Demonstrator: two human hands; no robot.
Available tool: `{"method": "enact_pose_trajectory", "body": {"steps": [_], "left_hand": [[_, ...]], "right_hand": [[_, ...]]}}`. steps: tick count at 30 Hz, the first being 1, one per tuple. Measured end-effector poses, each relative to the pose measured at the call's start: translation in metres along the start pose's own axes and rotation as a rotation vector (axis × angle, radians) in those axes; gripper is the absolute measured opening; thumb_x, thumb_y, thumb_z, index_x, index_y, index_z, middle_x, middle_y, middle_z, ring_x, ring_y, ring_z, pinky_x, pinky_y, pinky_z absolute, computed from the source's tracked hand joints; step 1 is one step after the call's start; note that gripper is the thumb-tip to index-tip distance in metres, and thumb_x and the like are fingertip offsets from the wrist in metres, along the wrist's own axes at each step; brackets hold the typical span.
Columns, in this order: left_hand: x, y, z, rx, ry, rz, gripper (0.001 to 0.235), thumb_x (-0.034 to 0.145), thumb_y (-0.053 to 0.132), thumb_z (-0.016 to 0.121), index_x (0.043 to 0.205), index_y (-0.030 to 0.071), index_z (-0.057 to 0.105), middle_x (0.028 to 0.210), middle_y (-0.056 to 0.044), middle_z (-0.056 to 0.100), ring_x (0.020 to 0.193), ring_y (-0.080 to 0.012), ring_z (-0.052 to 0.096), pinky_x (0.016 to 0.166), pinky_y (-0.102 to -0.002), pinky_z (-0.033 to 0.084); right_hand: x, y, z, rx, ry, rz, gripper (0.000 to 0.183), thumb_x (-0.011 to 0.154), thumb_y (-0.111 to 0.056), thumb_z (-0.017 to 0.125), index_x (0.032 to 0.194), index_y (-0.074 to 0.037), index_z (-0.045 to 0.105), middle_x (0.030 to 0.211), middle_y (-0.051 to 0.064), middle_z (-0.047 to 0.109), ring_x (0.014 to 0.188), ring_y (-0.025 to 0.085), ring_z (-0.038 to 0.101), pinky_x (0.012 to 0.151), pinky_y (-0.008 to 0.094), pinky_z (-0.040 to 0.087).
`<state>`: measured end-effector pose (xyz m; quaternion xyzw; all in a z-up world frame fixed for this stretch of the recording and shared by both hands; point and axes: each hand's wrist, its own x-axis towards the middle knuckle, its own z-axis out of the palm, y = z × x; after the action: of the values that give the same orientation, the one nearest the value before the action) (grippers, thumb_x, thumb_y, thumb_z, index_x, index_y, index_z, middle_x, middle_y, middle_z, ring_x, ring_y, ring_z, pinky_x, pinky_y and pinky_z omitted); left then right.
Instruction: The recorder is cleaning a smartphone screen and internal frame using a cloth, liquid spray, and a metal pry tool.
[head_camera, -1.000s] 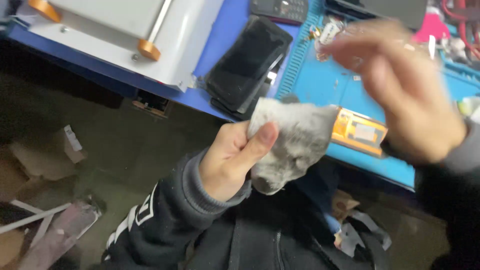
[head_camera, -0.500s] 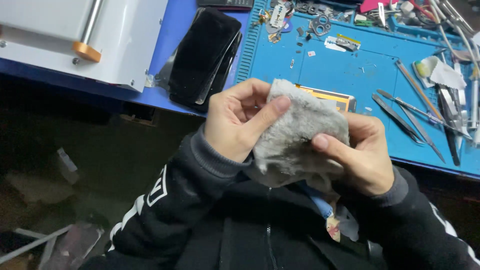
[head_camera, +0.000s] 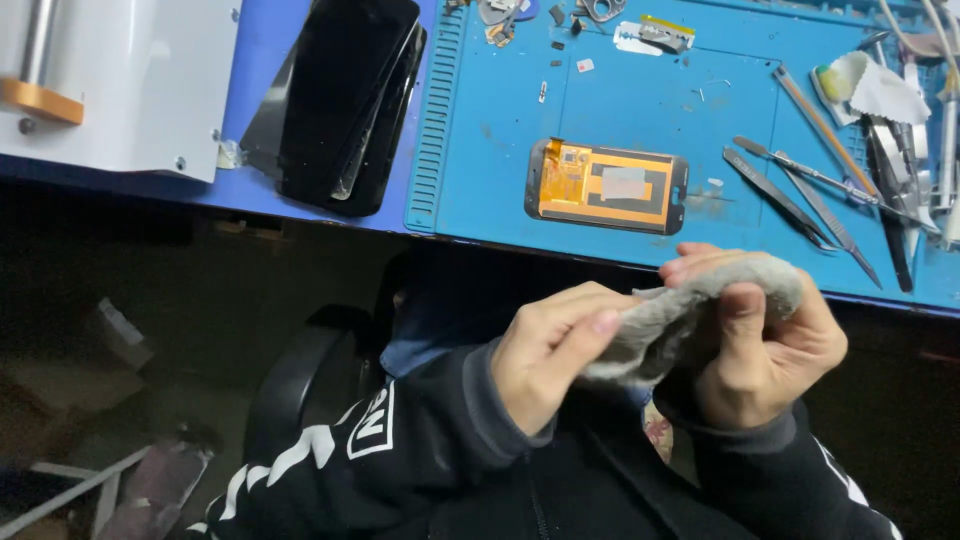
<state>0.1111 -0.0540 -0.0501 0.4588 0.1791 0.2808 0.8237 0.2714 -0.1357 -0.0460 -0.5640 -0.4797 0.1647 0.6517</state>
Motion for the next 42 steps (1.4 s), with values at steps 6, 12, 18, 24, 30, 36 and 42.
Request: {"method": "enact_pose_trajectory", "body": {"steps": [6,12,18,24,30,36,42], "left_hand": [[0.008,-0.016,-0.004,0.882,0.073,0.579,0.023,0.095,0.005,0.066,0.118,0.000,0.068,0.125,-0.014,0.065,0.116,-0.0325,0.061,0.102,-0.036,0.053],[0.011,0.005,-0.030,1.088,-0.189,0.550,0.021,0.093,0.012,0.074,0.113,0.004,0.073,0.121,-0.010,0.065,0.118,-0.0318,0.059,0.103,-0.039,0.052],[0.037,0.036,-0.099,1.751,0.029,0.876,0.051,0.097,0.037,0.077,0.134,0.002,0.069,0.129,-0.010,0.066,0.123,-0.0319,0.055,0.108,-0.045,0.045],[0.041,0.005,-0.128,1.955,0.072,0.973,0.042,0.106,0.036,0.067,0.138,0.009,0.067,0.143,-0.004,0.069,0.137,-0.0253,0.053,0.123,-0.051,0.031],[0.047,0.014,-0.132,1.973,0.123,1.106,0.020,0.109,0.021,0.063,0.126,0.015,0.072,0.137,0.002,0.071,0.130,-0.0179,0.060,0.118,-0.042,0.032],[0.043,0.009,-0.136,1.874,0.097,1.065,0.015,0.109,0.018,0.064,0.113,0.016,0.079,0.138,0.000,0.070,0.126,-0.0177,0.062,0.116,-0.038,0.035],[0.045,0.012,-0.131,1.845,0.072,1.049,0.014,0.105,0.017,0.061,0.101,0.018,0.074,0.138,0.002,0.069,0.128,-0.0188,0.061,0.116,-0.040,0.035]], "right_hand": [[0.000,-0.007,0.021,-0.211,-0.136,-0.201,0.036,0.097,-0.028,0.068,0.109,0.006,0.068,0.108,0.021,0.070,0.107,0.030,0.069,0.099,0.042,0.056],[0.008,0.011,-0.018,-0.372,-0.244,-0.118,0.024,0.084,0.011,0.074,0.107,0.005,0.072,0.106,0.018,0.070,0.092,0.025,0.072,0.082,0.034,0.062],[0.063,0.009,-0.062,-0.658,-0.533,-0.310,0.034,0.082,0.018,0.068,0.112,0.003,0.064,0.120,0.024,0.062,0.103,0.030,0.068,0.082,0.037,0.058],[0.087,0.002,-0.025,-1.028,-0.837,-0.471,0.028,0.073,-0.004,0.076,0.102,-0.005,0.074,0.119,0.016,0.069,0.087,0.030,0.065,0.068,0.039,0.053],[0.101,0.016,0.011,-0.949,-0.967,-0.627,0.038,0.068,-0.011,0.070,0.104,-0.005,0.075,0.123,0.015,0.069,0.087,0.029,0.062,0.067,0.039,0.050],[0.102,0.022,0.026,-0.916,-1.008,-0.606,0.033,0.067,-0.009,0.071,0.100,-0.006,0.075,0.121,0.013,0.068,0.089,0.028,0.065,0.069,0.039,0.053],[0.103,0.025,0.028,-0.867,-0.969,-0.615,0.030,0.070,-0.007,0.073,0.099,-0.003,0.074,0.117,0.013,0.067,0.086,0.028,0.064,0.067,0.039,0.053]]}}
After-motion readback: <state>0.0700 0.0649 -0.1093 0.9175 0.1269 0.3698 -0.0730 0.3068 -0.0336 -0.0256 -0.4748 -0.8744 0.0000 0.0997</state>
